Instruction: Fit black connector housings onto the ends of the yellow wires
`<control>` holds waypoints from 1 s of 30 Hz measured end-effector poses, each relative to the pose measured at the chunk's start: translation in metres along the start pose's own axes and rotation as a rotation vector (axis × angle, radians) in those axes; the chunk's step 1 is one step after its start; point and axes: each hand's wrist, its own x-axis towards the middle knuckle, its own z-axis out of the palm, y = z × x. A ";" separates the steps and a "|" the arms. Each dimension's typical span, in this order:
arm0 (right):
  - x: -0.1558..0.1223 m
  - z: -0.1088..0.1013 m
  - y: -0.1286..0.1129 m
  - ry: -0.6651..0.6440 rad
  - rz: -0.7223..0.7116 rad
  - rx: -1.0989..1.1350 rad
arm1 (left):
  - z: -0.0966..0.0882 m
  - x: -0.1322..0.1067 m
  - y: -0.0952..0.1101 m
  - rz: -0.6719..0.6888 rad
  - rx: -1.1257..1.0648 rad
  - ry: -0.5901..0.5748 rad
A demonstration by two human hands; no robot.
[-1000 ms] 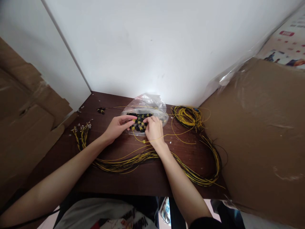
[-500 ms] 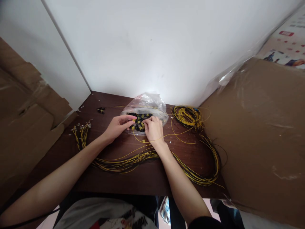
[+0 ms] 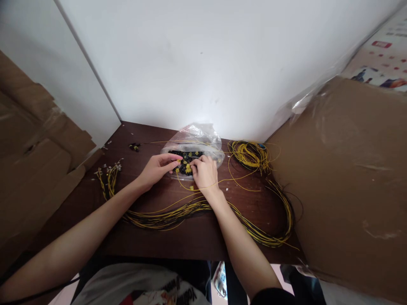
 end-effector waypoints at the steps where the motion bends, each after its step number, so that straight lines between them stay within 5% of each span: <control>1: 0.000 0.000 0.000 0.009 0.003 0.010 | 0.000 0.000 0.000 -0.002 0.001 0.000; 11: -0.001 0.004 -0.002 0.050 -0.162 0.156 | -0.001 0.001 -0.002 0.006 -0.012 -0.019; 30: 0.000 0.002 -0.001 0.007 -0.169 0.067 | -0.001 0.000 -0.001 0.009 0.025 -0.020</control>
